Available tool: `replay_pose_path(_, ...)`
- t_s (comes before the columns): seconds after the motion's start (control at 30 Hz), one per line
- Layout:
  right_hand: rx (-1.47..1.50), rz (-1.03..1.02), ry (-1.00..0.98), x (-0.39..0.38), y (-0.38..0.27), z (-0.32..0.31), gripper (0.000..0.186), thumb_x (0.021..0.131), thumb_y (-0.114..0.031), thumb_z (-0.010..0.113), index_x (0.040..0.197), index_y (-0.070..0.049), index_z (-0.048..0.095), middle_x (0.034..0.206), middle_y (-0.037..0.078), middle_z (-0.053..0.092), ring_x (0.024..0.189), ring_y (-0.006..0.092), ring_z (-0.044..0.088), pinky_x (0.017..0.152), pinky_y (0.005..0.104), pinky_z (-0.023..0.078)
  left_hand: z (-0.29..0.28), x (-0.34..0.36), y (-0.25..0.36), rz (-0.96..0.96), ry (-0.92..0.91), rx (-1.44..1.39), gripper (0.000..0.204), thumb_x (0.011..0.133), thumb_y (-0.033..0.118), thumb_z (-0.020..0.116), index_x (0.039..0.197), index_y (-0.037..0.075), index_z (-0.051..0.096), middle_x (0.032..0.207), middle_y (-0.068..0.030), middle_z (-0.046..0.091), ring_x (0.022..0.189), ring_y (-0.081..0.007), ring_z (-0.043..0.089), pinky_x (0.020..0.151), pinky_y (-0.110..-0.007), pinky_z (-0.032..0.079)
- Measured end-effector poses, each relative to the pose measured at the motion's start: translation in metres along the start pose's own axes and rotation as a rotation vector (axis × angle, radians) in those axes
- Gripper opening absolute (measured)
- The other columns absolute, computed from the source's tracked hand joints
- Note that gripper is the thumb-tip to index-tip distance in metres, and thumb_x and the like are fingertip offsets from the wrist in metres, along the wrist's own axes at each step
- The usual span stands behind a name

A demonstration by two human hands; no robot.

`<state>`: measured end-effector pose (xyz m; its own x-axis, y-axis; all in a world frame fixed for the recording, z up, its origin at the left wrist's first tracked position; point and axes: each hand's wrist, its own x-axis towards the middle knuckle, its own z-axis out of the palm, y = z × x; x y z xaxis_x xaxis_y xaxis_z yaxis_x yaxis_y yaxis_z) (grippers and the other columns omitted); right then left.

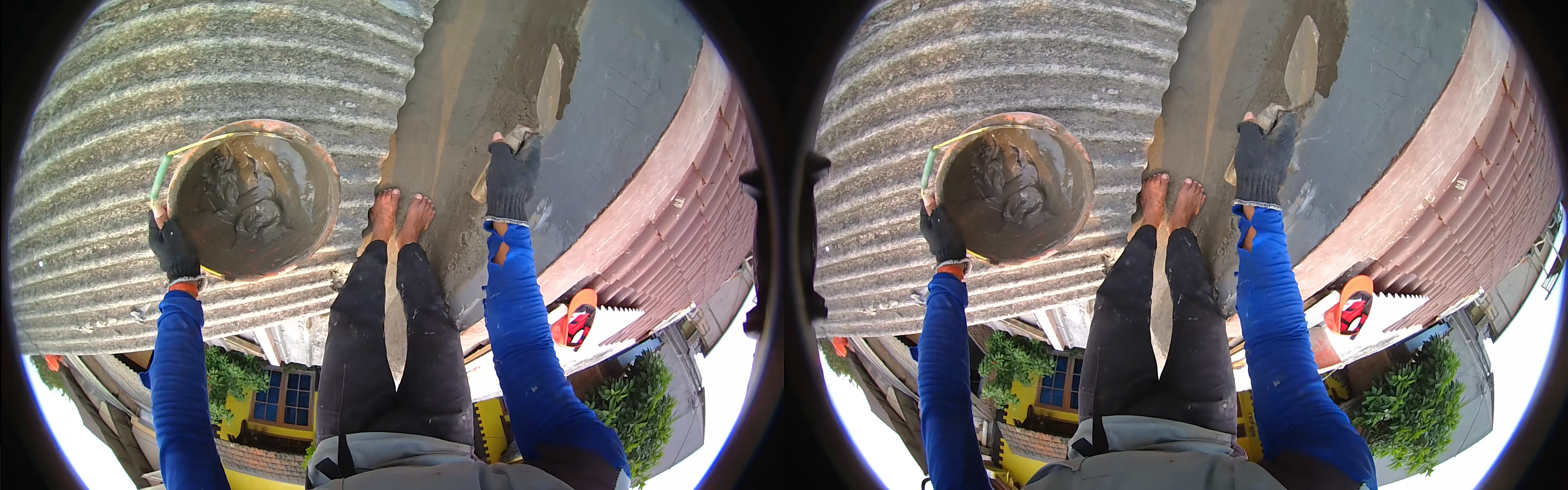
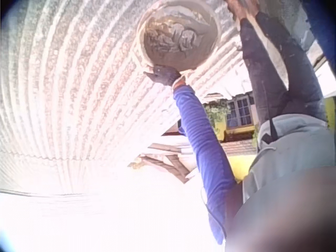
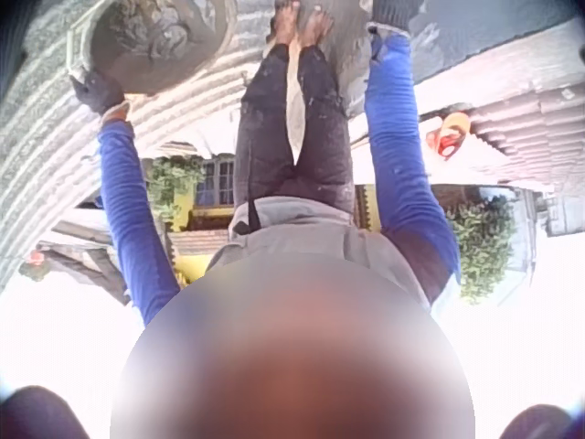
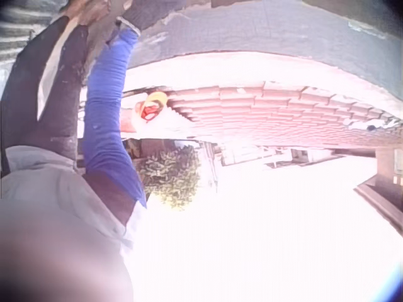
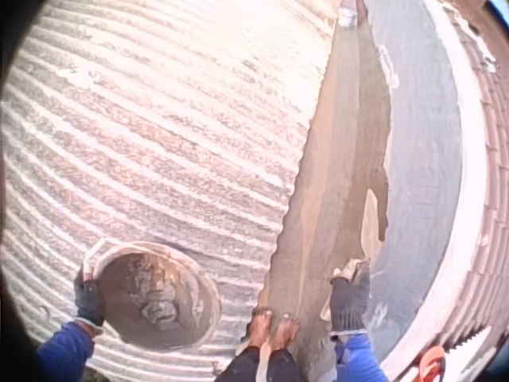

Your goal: The person scoops wet cement from a bucket with a trowel and spreads it onto a corrugated roof surface. They repeatedly smooth the cement along the roof's edge, working progressively along the seam.

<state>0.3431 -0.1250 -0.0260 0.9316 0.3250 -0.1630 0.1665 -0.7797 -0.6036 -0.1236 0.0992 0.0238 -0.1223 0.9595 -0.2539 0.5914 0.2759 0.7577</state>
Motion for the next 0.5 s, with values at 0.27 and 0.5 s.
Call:
replay_pose_path(0.27,0.099,-0.302,-0.251,-0.085,-0.077,-0.105,0.045,0.084,-0.026,0.075,0.116,0.002,0.060,0.098,0.011,0.063,0.083,0.0197,0.059,0.079,0.0347,0.050,0.008,-0.001,0.005,0.012,0.044,0.042,0.048,0.105,0.041,0.043,0.107,-0.003,0.063,0.091,-0.0098,0.066,0.084,-0.0169,0.057,0.079,-0.032,0.047)
replay_pose_path(0.5,0.690,-0.322,-0.358,-0.098,-0.175,-0.134,0.056,0.085,-0.028,0.075,0.129,-0.002,0.051,0.095,0.011,0.060,0.079,0.0172,0.059,0.072,0.0316,0.051,0.009,-0.010,0.013,0.085,0.083,0.174,0.045,0.104,0.042,0.043,0.102,0.001,0.063,0.089,-0.0186,0.067,0.079,-0.0291,0.062,0.073,-0.041,0.048)
